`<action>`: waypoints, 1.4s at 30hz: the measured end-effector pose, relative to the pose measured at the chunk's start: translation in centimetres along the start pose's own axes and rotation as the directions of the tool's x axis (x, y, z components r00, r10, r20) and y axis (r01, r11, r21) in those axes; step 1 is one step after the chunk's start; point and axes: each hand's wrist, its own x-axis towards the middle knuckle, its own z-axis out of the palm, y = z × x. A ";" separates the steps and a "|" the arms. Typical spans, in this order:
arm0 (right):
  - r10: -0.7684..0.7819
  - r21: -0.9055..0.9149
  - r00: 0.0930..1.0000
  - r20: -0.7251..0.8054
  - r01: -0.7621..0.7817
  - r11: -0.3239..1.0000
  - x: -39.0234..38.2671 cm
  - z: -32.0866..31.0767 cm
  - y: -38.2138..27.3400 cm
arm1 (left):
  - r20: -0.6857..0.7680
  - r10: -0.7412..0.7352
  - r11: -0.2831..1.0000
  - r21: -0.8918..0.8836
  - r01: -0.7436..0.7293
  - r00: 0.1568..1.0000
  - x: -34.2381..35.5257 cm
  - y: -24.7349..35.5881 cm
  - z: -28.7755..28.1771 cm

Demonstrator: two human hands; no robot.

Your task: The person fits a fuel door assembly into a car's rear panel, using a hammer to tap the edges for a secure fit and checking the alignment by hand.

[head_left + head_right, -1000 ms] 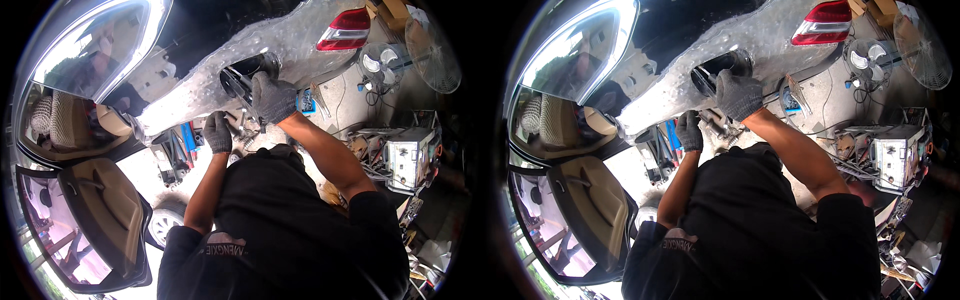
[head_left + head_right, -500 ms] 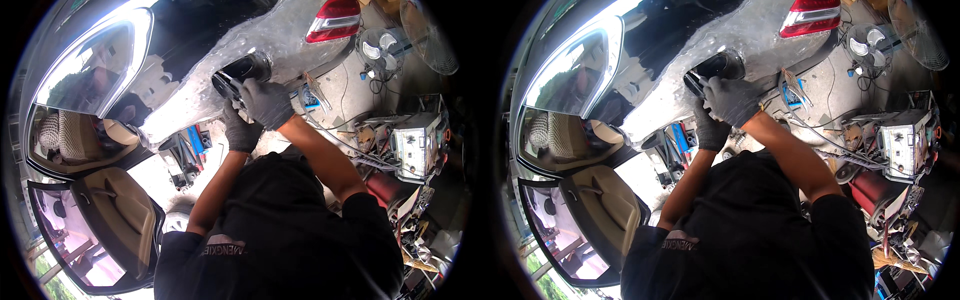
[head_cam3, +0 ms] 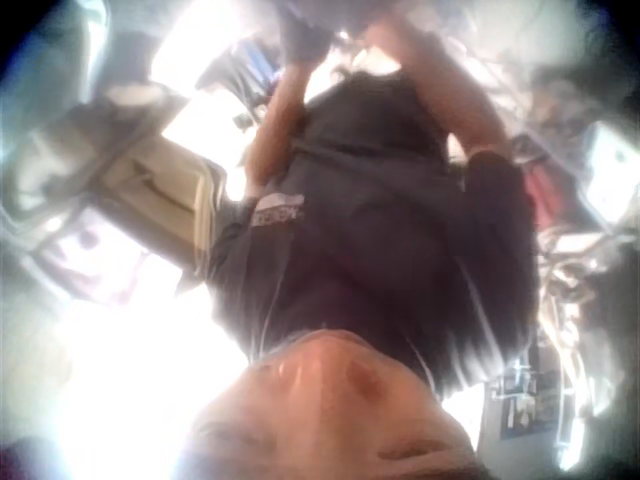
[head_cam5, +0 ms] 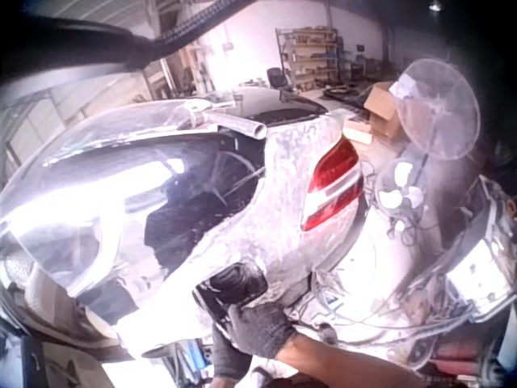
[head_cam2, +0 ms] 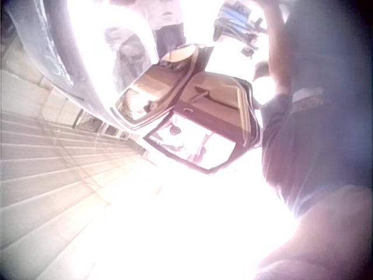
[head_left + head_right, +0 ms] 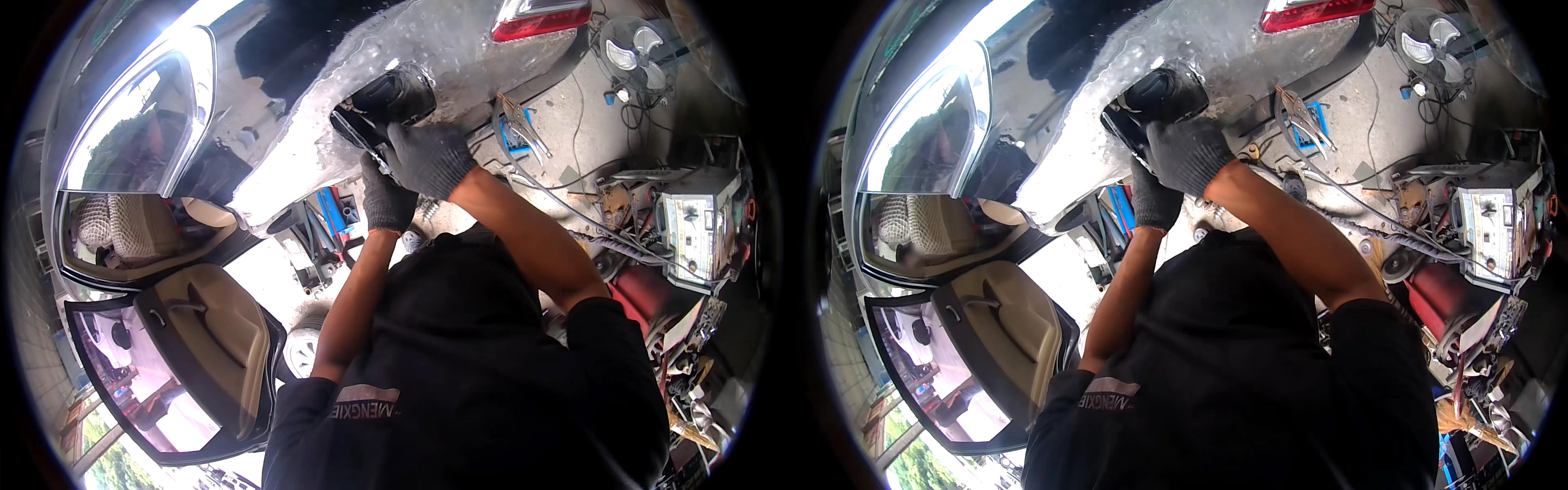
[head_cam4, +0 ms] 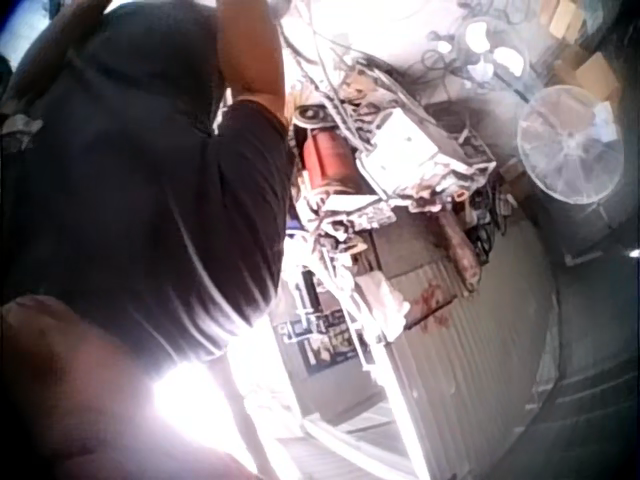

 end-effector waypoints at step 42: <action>0.245 0.335 0.895 -0.372 -0.117 0.935 -0.9 3.8 0.8 | 0.994 0.043 -0.118 0.105 -0.987 0.100 23.0 10.2 -9.8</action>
